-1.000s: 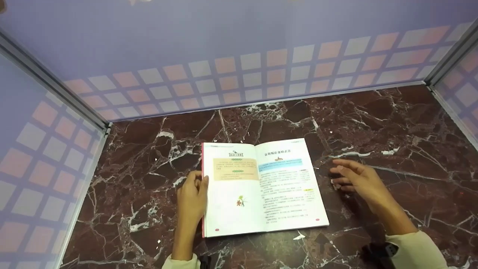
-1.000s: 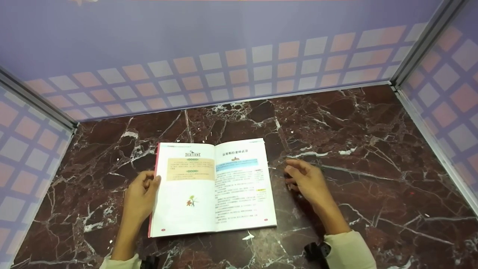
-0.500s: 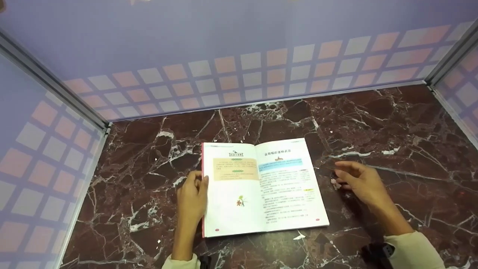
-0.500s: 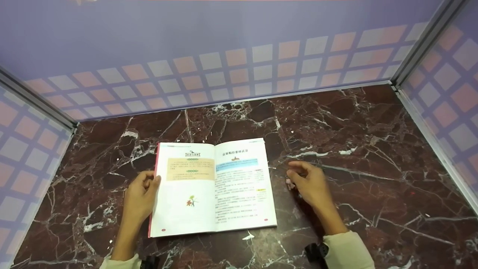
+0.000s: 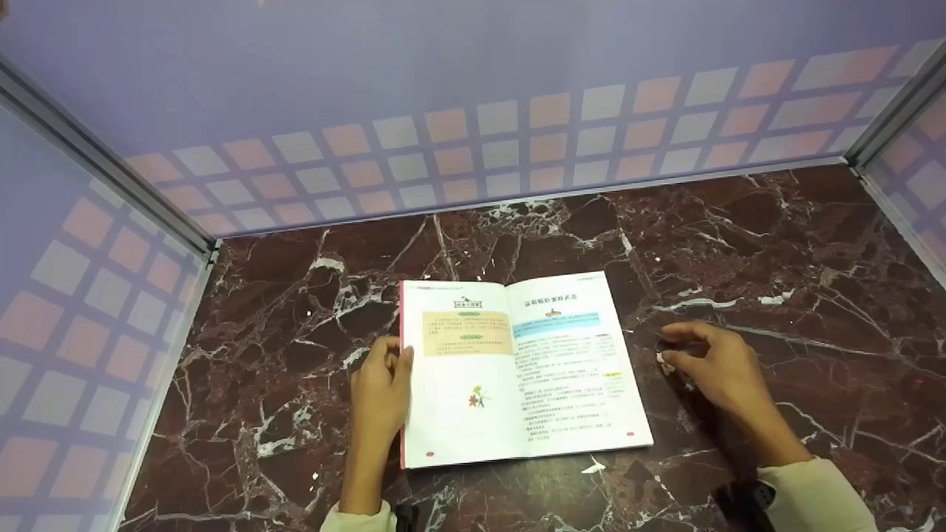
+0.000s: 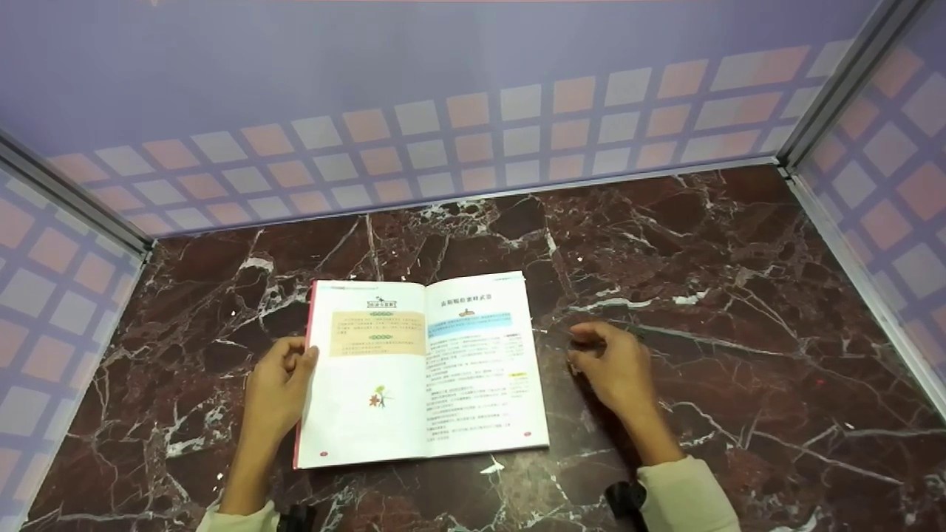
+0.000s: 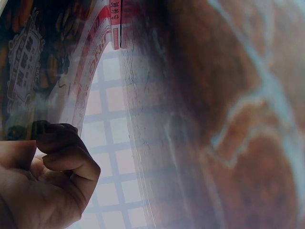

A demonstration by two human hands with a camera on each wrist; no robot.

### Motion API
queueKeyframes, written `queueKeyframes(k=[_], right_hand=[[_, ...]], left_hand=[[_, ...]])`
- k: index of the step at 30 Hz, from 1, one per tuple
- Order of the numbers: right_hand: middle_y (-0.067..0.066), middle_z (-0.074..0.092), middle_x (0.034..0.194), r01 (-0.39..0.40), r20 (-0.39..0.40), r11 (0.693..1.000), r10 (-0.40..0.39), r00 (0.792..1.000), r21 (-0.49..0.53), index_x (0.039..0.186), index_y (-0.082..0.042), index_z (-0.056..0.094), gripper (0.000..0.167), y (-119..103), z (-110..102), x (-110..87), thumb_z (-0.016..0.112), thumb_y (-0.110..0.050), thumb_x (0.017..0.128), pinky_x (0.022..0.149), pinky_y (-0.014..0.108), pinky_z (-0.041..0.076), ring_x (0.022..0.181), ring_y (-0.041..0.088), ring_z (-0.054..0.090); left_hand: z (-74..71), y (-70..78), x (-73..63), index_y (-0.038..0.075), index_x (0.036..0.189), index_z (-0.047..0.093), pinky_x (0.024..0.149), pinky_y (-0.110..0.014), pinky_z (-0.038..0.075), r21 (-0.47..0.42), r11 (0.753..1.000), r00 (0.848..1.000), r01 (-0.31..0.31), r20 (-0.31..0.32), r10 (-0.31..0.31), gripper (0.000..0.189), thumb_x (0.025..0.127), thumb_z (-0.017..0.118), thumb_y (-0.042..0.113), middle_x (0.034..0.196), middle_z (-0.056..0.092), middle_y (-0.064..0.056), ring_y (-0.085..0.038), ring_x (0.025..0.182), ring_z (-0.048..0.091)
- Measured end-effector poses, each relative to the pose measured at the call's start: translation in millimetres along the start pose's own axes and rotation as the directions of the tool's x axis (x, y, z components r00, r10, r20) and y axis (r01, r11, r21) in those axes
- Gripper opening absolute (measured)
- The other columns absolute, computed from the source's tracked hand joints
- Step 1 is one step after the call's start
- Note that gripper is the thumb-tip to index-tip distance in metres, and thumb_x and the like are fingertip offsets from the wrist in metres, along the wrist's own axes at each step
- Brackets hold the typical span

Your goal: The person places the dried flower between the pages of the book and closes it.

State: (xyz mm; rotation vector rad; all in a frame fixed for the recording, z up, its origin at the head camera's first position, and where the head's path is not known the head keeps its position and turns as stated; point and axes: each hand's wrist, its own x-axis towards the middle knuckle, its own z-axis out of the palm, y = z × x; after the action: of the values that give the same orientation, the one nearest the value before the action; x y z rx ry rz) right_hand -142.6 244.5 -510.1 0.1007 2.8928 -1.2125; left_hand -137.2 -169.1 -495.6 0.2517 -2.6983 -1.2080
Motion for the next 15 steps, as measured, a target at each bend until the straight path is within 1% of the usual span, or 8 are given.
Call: queueKeyframes(k=[4,8,11,15], right_hand=[[0.011,0.074,0.109,0.01,-0.002,0.999,-0.01,1.0,-0.032,0.12,-0.01,0.071,0.036,0.8,1.2,0.6,0.078,-0.015,0.085,0.07,0.031,0.047,0.085,0.021,0.07],[0.009,0.075,0.105,0.025,0.0,0.999,-0.025,1.0,-0.046,0.119,-0.008,0.07,0.039,1.7,4.0,1.5,0.08,-0.012,0.082,0.067,0.025,0.048,0.081,0.014,0.069],[0.01,0.075,0.104,0.031,0.012,0.999,-0.031,0.999,-0.036,0.12,-0.006,0.069,0.04,1.8,5.6,1.9,0.081,-0.008,0.081,0.062,0.02,0.049,0.082,0.015,0.069],[0.013,0.073,0.103,0.037,0.027,0.999,-0.036,0.999,-0.023,0.12,-0.003,0.068,0.043,1.3,7.0,2.0,0.081,-0.003,0.08,0.061,0.018,0.05,0.085,0.02,0.069]], left_hand=[[-0.2,0.3,0.0,0.001,0.114,0.063,0.055,-0.028,0.038,-0.004,1.0,1.0,-0.007,0.002,0.007,0.018,0.101,0.058,0.013,0.065,0.047,0.0,-0.014,0.055,0.043],[-0.1,0.3,0.0,0.001,0.114,0.063,0.057,-0.029,0.039,0.004,1.0,1.0,-0.001,-0.001,0.001,0.018,0.101,0.059,0.013,0.066,0.047,0.001,-0.014,0.056,0.044],[0.1,0.0,0.0,0.001,0.114,0.063,0.057,-0.029,0.039,0.005,1.0,1.0,0.005,-0.001,-0.005,0.019,0.101,0.059,0.013,0.066,0.047,0.0,-0.015,0.056,0.044],[0.1,-0.2,0.1,0.002,0.114,0.063,0.058,-0.03,0.039,0.004,1.0,1.0,0.009,-0.002,-0.009,0.018,0.101,0.059,0.013,0.066,0.047,0.0,-0.015,0.057,0.044]])
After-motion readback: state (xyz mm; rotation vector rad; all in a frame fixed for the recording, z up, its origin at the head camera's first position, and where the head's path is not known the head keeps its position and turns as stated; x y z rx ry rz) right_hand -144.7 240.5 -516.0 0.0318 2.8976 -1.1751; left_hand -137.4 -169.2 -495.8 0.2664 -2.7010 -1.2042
